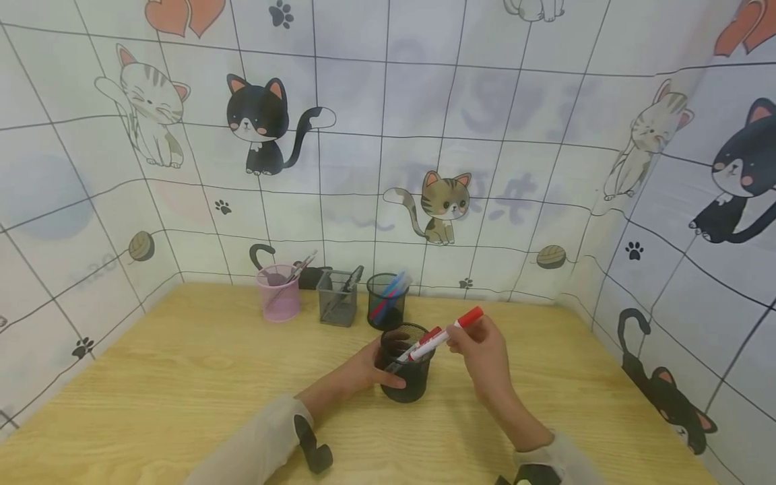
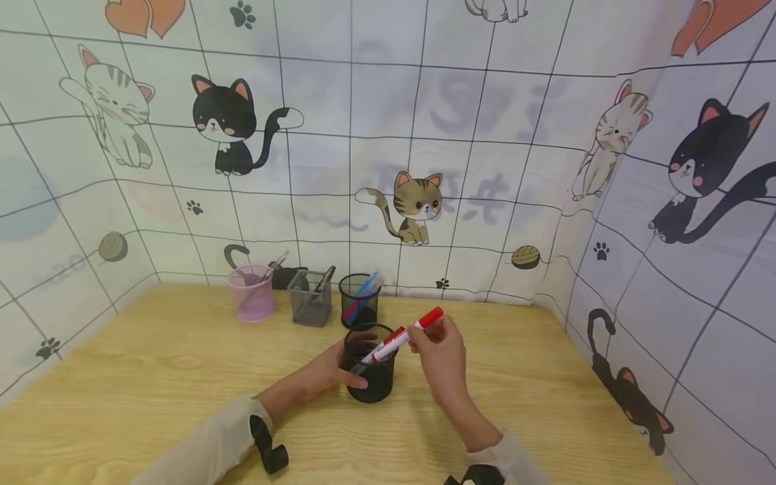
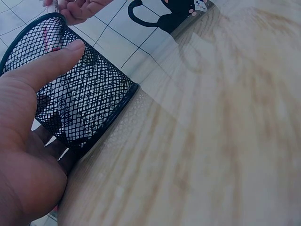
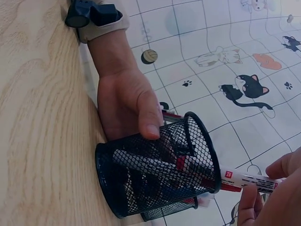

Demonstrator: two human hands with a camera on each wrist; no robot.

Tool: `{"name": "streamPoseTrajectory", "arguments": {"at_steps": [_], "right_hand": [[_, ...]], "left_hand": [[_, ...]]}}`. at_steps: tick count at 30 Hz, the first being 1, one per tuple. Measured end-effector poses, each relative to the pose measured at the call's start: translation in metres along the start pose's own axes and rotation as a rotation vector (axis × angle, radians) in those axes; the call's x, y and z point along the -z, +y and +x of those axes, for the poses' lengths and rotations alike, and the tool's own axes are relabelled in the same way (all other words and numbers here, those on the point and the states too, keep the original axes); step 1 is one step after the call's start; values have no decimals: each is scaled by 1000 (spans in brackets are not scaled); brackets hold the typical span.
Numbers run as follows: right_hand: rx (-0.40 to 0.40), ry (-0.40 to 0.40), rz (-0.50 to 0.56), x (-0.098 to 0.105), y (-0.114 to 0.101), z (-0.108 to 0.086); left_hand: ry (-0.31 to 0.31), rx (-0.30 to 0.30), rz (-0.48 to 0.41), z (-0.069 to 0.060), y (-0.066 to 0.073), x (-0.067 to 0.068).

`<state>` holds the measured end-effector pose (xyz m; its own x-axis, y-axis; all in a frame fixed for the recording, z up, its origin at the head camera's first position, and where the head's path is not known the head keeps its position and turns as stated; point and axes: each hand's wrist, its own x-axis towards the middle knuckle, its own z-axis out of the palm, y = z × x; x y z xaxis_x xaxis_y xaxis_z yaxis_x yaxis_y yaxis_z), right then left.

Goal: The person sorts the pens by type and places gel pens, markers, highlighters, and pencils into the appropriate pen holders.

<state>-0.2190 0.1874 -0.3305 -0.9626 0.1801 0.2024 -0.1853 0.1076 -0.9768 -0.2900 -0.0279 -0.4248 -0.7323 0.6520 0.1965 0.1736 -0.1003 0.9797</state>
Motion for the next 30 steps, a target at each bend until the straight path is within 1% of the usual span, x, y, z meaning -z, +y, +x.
{"name": "streamPoseTrajectory", "arguments": {"at_steps": [6,9,14,20,26,30], "right_hand": [[-18,-25,-60,-2,4,-1],[-15,-30,-61,-3,6,-1],[-16,-28,-30,-5,10,0],[-11,-55,-52,-6,14,0],[-17,-60,-59,-6,16,1],[-27,-62,-76,-5,20,-2]], "left_hand": [[5,11,-3,-1,2,-1],[5,16,-15,-1,3,-2],[1,20,-25,-1,3,-1],[-5,27,-35,-1,3,-1],[-3,23,-21,0,2,-1],[23,40,7,-1,3,-2]]}}
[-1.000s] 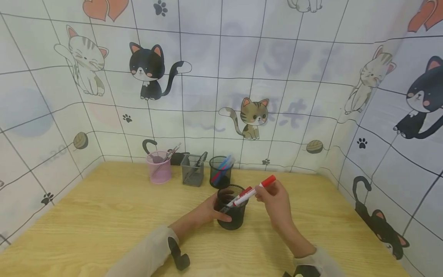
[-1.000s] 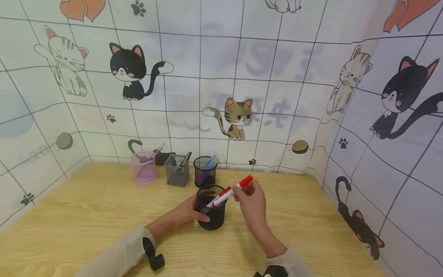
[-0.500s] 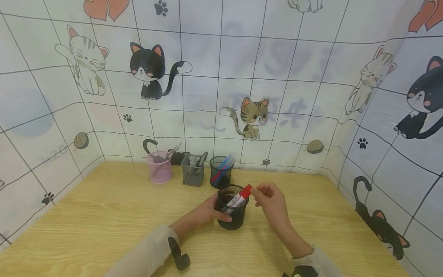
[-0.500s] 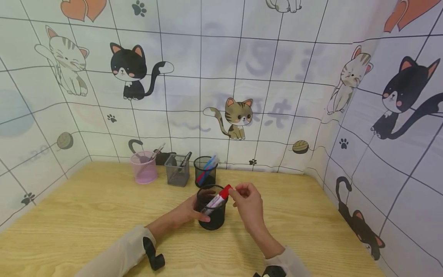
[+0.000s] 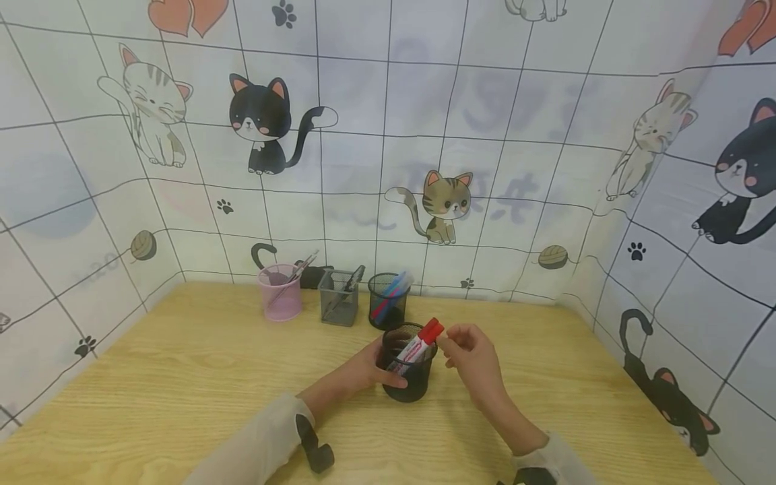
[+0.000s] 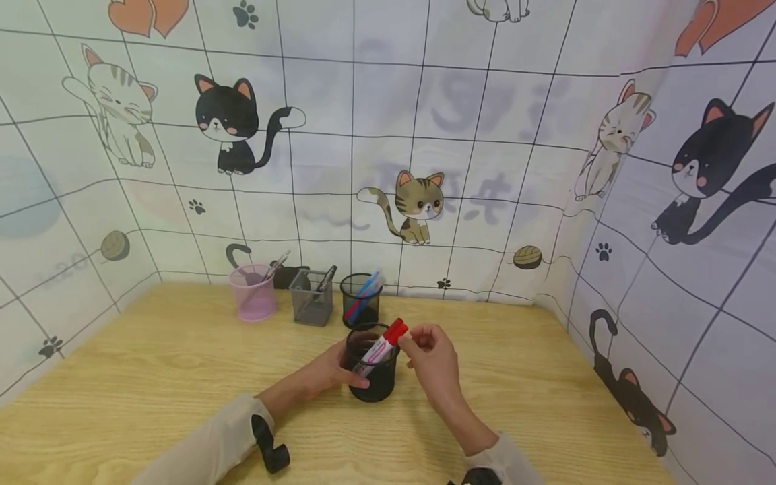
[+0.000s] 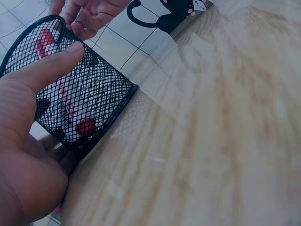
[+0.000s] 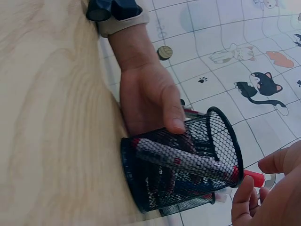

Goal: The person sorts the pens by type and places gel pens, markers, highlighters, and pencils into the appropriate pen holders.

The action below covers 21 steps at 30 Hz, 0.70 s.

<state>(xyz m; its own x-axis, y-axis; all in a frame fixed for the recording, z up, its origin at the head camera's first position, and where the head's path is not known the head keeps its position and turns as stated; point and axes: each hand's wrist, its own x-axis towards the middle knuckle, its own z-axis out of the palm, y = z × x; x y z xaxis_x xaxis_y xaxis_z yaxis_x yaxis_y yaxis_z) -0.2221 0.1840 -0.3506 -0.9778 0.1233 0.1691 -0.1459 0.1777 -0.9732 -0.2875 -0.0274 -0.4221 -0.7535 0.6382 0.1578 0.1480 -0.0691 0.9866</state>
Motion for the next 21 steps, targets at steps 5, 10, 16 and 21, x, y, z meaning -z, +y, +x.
{"name": "streamPoseTrajectory", "arguments": {"at_steps": [5,10,16,21], "right_hand": [[-22,-18,-28,1,10,-3],[-5,-31,-41,0,15,-2],[-7,-38,-48,-1,18,0],[-9,-41,-51,0,19,1]], "left_hand": [[66,43,75,-1,0,-1],[131,21,92,1,0,-1],[188,13,130,5,0,-1],[238,47,221,9,3,-3]]}}
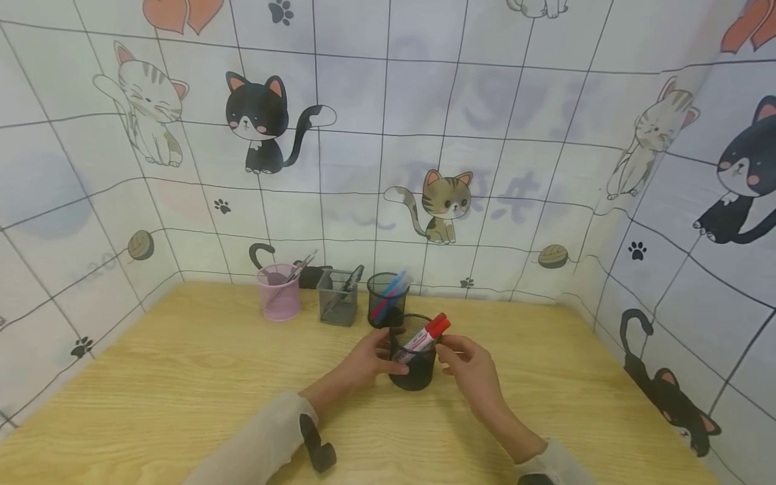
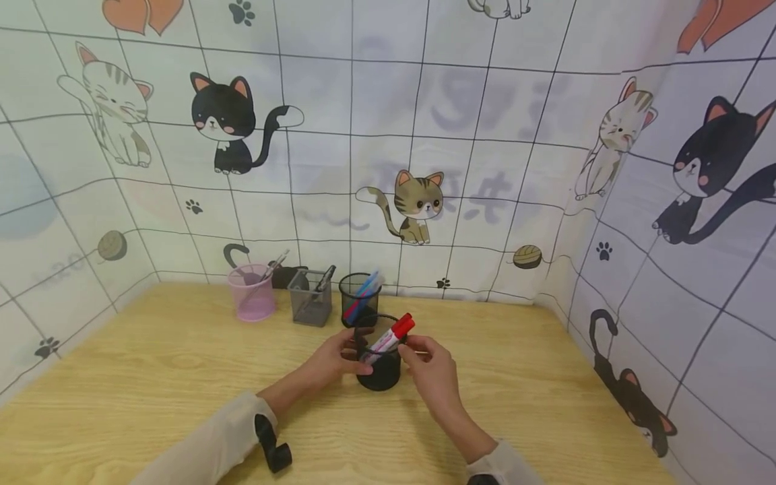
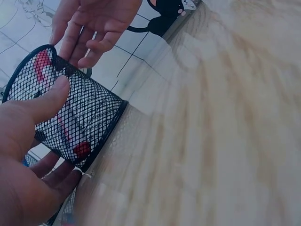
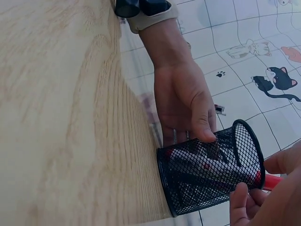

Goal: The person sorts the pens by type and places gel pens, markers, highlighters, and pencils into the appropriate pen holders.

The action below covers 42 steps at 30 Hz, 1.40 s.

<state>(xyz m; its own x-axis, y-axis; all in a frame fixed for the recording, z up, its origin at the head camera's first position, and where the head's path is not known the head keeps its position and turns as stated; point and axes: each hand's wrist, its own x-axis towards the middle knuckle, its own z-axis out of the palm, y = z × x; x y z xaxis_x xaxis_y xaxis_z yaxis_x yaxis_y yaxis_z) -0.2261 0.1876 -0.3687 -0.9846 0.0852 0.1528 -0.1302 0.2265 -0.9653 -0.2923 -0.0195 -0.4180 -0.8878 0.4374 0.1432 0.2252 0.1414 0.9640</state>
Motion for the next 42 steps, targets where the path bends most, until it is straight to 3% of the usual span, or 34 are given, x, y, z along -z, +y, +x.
{"name": "streamPoseTrajectory", "arguments": {"at_steps": [7,13,23,26,31,42], "right_hand": [[6,2,15,7,2,8],[0,-14,89,11,1,22],[-9,-6,97,12,2,43],[-17,-15,99,13,3,49],[-23,-17,101,12,7,59],[-60,3,92,16,10,80]], "left_hand": [[130,2,29,11,9,-14],[240,-2,68,24,16,-30],[360,49,-74,43,16,-46],[352,95,-126,47,19,-47],[277,142,-207,53,18,-46],[214,185,-230,65,16,-49]]}}
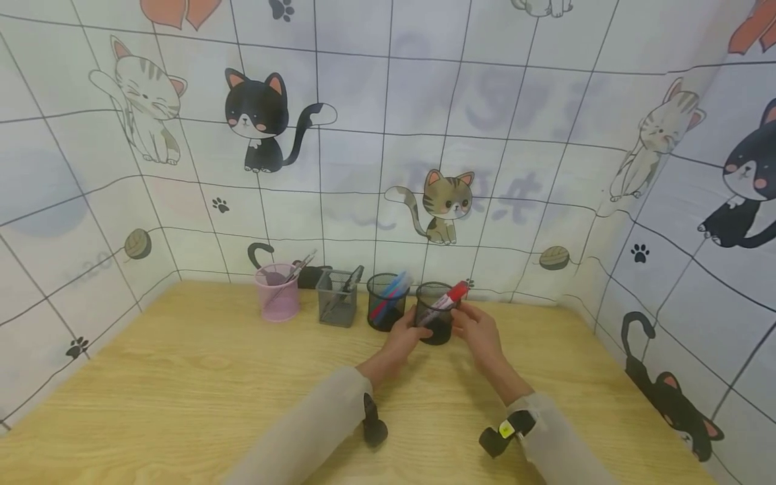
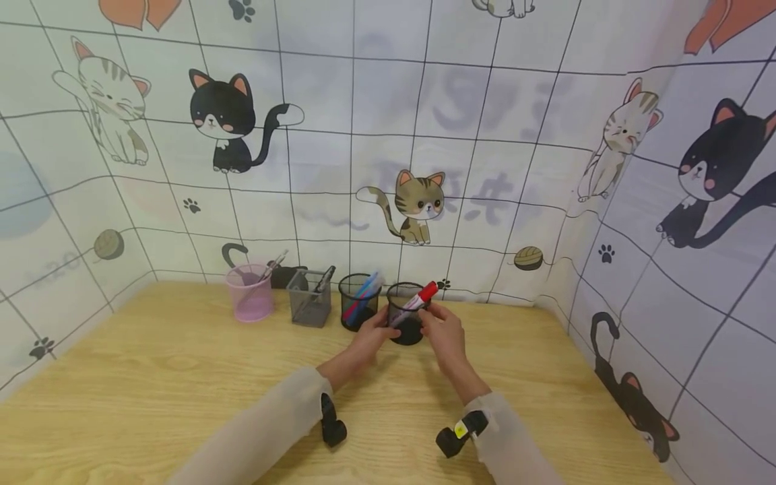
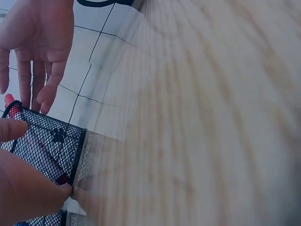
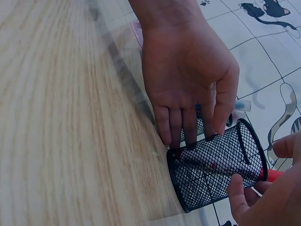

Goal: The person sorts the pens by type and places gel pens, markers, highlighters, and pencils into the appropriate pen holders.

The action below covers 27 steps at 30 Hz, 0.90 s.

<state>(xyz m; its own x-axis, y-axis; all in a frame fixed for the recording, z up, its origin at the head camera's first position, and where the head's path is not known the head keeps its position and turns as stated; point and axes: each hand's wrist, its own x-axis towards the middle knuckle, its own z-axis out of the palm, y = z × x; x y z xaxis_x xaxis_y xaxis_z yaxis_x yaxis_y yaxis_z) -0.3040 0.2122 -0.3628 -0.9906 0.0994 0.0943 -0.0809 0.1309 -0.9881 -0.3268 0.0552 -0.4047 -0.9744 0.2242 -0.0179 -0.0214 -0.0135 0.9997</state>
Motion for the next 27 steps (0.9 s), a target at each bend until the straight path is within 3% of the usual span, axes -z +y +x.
{"name": "streamPoseTrajectory", "arguments": {"at_steps": [13,21,24,27], "right_hand": [[-27,0,37,3,7,13],[-3,-10,29,3,7,12],[36,-30,-44,7,3,7],[142,-70,-236,16,-4,0]], "left_hand": [[10,38,-7,11,-1,-3],[19,2,-1,14,-4,-3],[-1,-19,34,5,-2,1],[-38,-33,150,-12,3,10]]}}
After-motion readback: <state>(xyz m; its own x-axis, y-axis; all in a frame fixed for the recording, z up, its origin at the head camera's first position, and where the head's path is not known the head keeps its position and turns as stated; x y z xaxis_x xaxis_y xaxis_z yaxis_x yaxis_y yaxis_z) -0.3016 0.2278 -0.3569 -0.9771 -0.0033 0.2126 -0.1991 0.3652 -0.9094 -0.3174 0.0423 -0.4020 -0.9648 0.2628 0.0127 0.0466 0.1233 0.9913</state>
